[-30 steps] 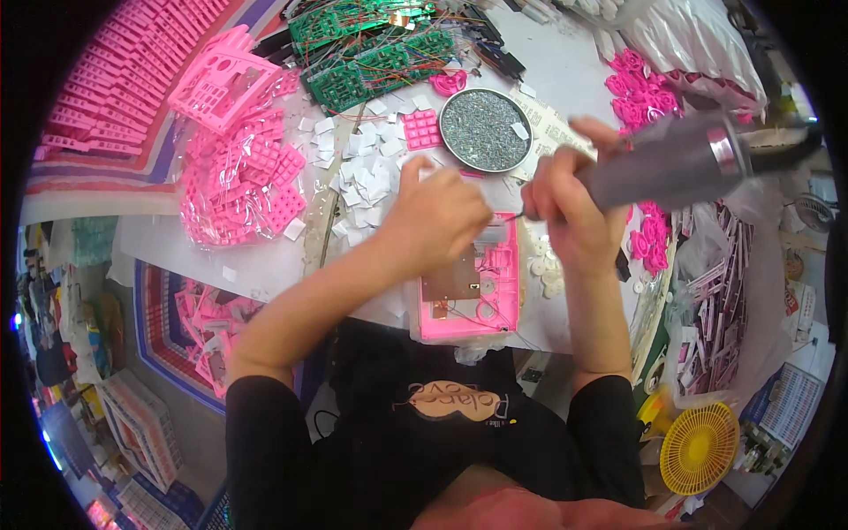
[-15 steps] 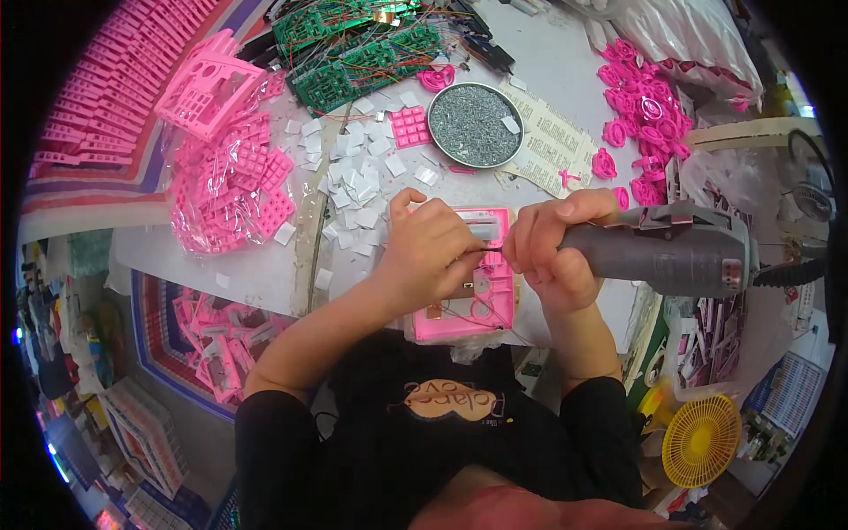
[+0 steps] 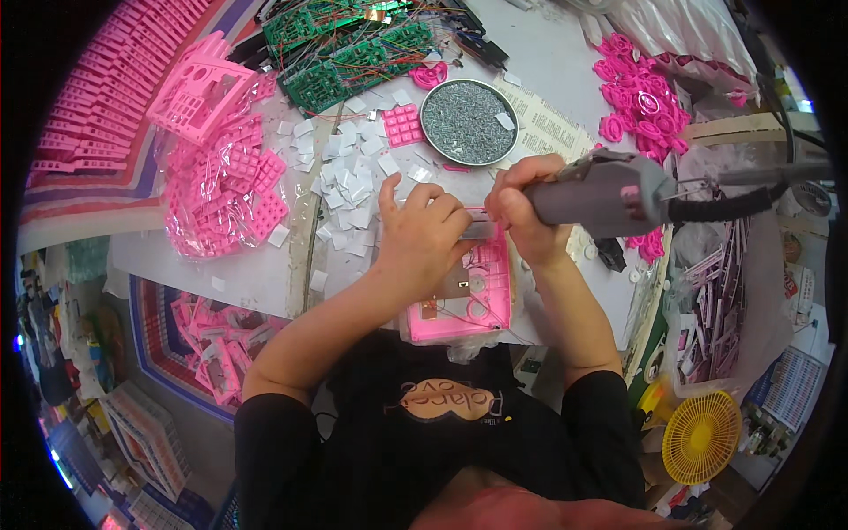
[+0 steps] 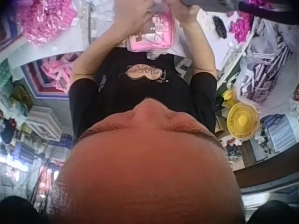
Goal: Assemble electronic components and plastic casings for a toy cash register using a hot glue gun.
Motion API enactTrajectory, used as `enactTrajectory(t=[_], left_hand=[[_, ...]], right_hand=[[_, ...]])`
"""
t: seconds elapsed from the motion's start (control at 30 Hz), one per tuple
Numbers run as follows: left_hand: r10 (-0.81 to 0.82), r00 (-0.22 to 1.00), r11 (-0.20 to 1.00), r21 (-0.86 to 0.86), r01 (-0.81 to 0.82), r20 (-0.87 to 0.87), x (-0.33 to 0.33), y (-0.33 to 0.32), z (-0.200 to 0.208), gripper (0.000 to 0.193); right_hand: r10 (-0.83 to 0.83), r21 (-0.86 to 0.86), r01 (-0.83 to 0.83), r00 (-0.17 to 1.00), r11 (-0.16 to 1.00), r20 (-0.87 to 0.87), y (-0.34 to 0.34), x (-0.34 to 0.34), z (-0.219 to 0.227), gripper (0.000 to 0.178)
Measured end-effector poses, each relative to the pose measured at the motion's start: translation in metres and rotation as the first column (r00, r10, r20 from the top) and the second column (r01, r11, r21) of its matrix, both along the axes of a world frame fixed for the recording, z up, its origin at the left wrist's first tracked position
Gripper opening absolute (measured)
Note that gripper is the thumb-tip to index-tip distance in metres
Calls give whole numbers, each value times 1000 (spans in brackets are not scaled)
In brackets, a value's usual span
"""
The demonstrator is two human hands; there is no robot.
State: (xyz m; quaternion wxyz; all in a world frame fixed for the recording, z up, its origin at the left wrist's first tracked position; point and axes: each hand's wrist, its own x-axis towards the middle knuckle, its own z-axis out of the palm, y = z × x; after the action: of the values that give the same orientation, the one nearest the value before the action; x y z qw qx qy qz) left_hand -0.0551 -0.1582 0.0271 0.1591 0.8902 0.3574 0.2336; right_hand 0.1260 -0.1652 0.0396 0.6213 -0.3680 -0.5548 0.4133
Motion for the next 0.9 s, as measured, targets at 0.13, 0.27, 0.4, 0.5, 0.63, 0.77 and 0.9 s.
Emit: enactTrajectory(t=[0.13,0.27,0.4,0.5,0.63,0.77,0.9], left_hand=[[-8,999,1000,3,7,33,0,2,-2,32],[-63,995,991,-113,72,79,3,12,-2,31],[-207,973,924,-306,229,104,1,24,12,40],[-154,960,947,-240,211,236,-23,15,36,39],[136,974,969,-231,-92,180,-164,-4,99,36],[266,955,766,-573,-292,-130,-280,-49,134,34],[205,650,763,-296,-574,-731,-363,-100,79,39]], right_hand=[[69,37,-77,981,996,180,0,1,6,19],[84,96,-135,906,986,416,16,11,-4,26],[514,-98,-555,813,826,-272,28,25,21,73],[210,-177,-211,977,961,-25,10,83,41,69],[-155,-184,502,558,845,815,-51,193,60,42],[-108,-237,693,415,681,903,-100,256,26,37],[-172,-54,589,321,807,931,-94,253,-6,41]])
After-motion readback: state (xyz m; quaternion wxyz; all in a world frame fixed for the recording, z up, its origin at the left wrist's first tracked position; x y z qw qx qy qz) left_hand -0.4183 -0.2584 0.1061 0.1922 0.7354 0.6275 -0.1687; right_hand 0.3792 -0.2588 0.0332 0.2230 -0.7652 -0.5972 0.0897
